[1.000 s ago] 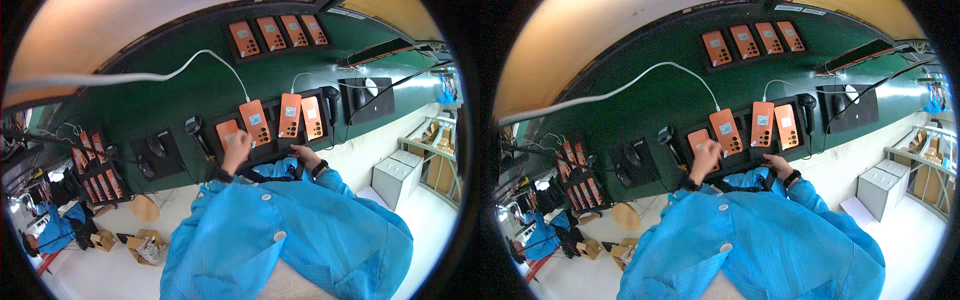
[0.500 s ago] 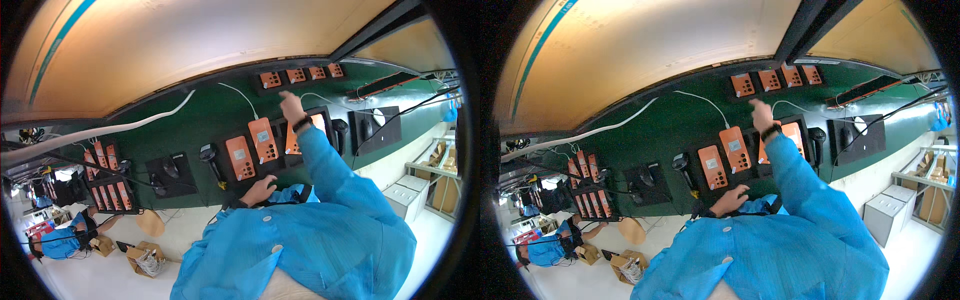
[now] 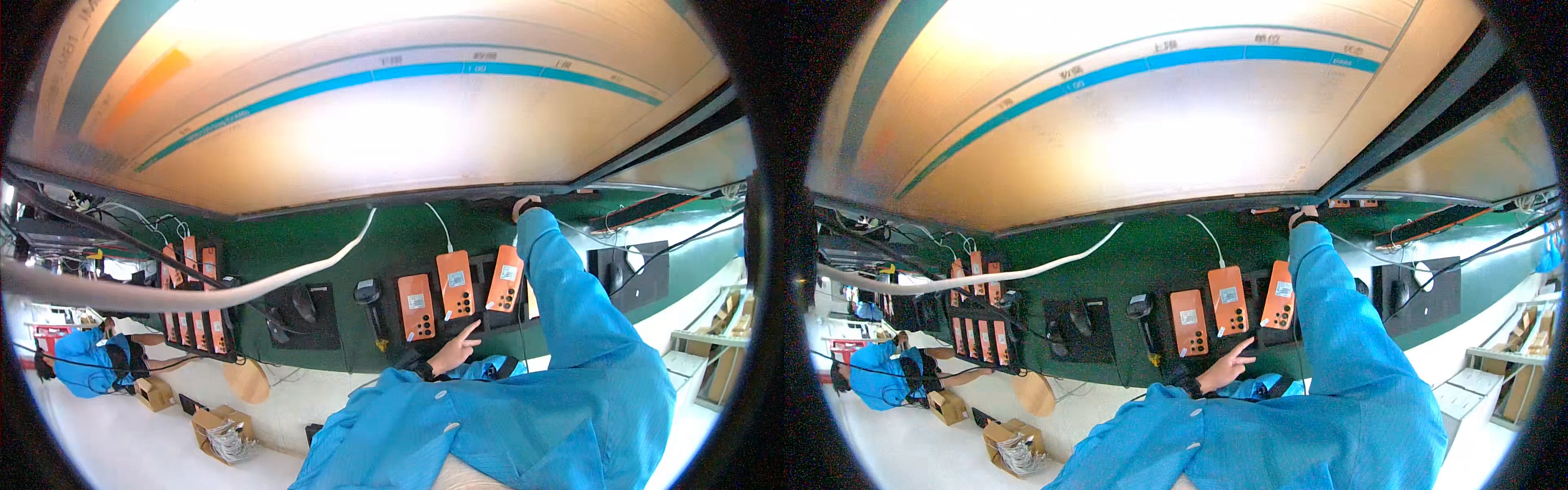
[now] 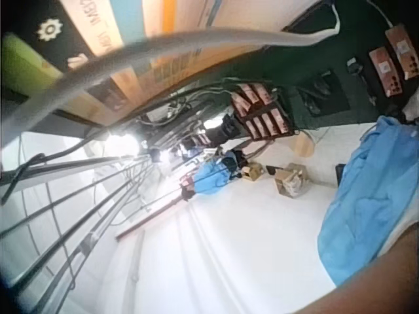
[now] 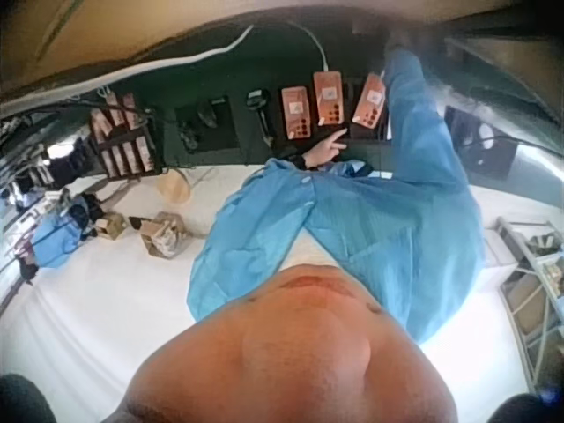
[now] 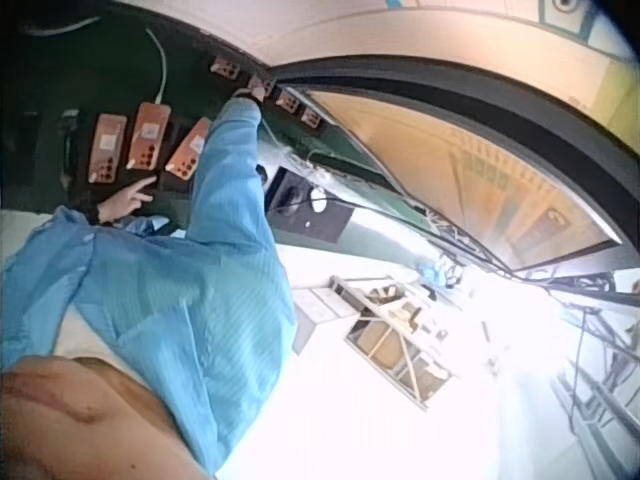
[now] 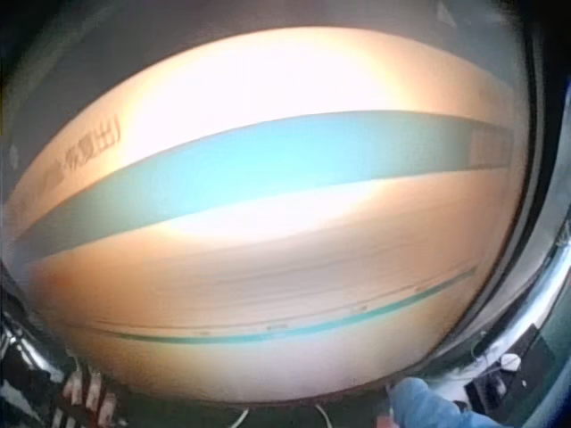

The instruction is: Scanning barcodes on multiple smartphones and connecting them to charging cables at a factory workstation.

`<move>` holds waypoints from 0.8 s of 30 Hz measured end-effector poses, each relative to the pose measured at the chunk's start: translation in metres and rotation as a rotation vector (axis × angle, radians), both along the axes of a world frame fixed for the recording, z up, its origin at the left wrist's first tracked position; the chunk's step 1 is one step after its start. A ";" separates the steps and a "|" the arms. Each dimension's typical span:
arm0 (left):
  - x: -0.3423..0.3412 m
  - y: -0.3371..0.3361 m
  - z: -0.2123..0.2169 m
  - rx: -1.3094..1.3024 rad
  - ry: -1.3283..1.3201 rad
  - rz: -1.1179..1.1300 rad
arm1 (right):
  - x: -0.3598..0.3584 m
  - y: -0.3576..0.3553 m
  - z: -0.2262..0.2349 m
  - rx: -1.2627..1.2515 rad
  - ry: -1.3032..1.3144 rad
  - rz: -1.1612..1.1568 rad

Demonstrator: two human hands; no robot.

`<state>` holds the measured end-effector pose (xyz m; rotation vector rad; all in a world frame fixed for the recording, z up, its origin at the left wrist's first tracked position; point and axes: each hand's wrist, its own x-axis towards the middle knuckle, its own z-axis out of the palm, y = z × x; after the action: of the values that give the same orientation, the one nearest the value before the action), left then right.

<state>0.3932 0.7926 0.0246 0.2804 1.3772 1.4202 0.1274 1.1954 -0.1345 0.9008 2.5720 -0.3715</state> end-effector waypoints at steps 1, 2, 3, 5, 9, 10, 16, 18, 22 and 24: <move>0.006 -0.001 -0.009 0.068 0.027 0.053 | -0.004 -0.016 0.012 0.028 0.004 -0.002; 0.003 -0.001 0.001 0.048 0.004 0.001 | -0.004 -0.016 0.021 0.057 0.025 -0.017; 0.001 0.000 0.001 0.028 0.018 0.002 | -0.004 -0.017 0.031 0.084 0.052 -0.024; 0.004 0.004 -0.005 0.025 0.036 -0.006 | 0.000 -0.010 0.046 0.136 0.130 -0.024; 0.011 0.001 -0.025 0.029 0.169 0.052 | 0.013 -0.001 0.071 0.334 0.420 0.147; 0.010 0.002 -0.028 0.005 0.221 0.050 | 0.018 0.004 0.078 0.434 0.562 0.240; 0.001 -0.002 -0.021 0.006 0.289 0.088 | 0.039 -0.062 0.234 -1.542 1.327 -1.183; 0.002 -0.001 -0.021 0.050 0.232 0.115 | 0.066 -0.073 0.260 -1.641 1.172 -0.919; -0.022 0.011 0.026 0.127 0.209 0.099 | 0.127 -0.083 0.269 -1.423 1.185 -0.973; -0.043 0.011 0.072 0.398 -0.057 0.300 | 0.154 -0.115 0.299 -1.391 1.190 -0.978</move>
<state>0.3502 0.8041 0.0970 0.2940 1.1138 1.9392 0.2815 1.0804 0.1645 1.3184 1.3090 -3.0727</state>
